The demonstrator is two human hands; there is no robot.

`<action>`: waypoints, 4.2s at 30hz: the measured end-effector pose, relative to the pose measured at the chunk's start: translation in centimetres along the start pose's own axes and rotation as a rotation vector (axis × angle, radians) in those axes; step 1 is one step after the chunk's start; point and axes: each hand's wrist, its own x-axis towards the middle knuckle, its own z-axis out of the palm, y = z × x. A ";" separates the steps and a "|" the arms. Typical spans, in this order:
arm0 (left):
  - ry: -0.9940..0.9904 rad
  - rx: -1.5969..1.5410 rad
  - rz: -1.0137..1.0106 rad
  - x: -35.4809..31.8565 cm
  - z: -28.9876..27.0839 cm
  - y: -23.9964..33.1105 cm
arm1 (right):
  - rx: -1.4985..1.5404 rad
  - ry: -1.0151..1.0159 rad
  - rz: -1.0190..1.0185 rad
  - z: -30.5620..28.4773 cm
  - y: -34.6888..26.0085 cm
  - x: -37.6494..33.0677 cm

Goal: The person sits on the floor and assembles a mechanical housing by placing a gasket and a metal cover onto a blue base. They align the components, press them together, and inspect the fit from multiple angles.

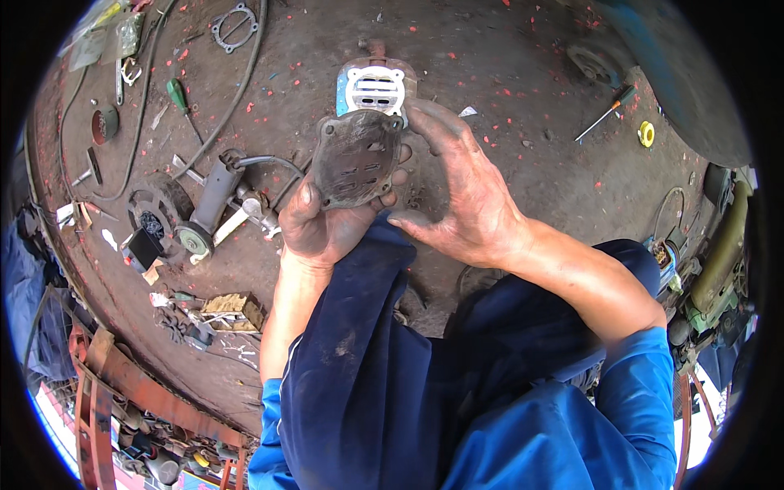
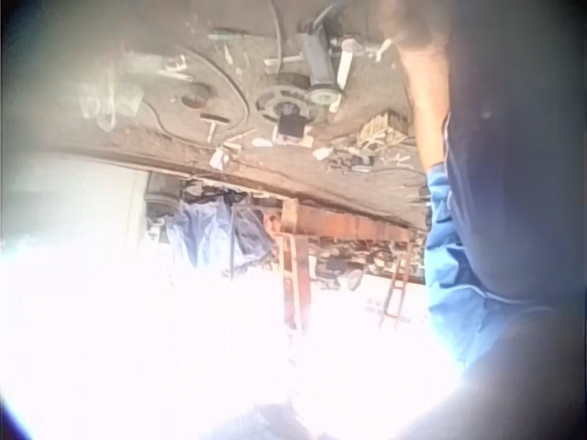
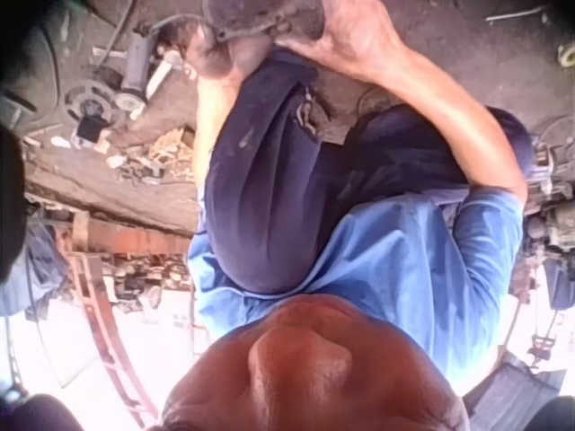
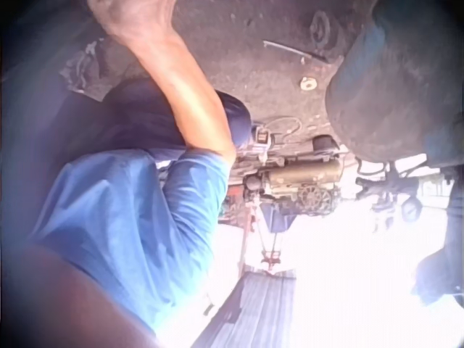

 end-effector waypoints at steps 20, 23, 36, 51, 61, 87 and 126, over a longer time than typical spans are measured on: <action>0.049 -0.143 -0.151 -0.5 -0.6 -2.0 | -0.186 0.165 -0.143 1.1 0.4 -0.5; -0.116 -0.264 -0.180 -0.2 -1.4 -2.2 | -0.202 0.136 -0.131 1.0 0.9 -0.9; 0.349 0.100 -0.186 0.3 -2.5 -3.0 | -0.366 0.120 -0.048 -0.6 4.7 -1.5; 0.476 0.296 -0.094 0.2 -1.5 -2.9 | -0.374 0.104 -0.072 -0.7 5.0 -1.4; 0.458 0.333 -0.086 0.1 -1.9 -2.9 | -0.399 0.090 -0.060 -0.8 5.0 -1.4; 0.547 0.441 -0.105 0.8 -1.3 -2.9 | -0.424 0.006 -0.058 -0.6 6.0 -0.8; 0.642 1.862 0.319 6.2 -8.4 -1.1 | -0.540 -0.040 0.034 5.1 11.2 7.8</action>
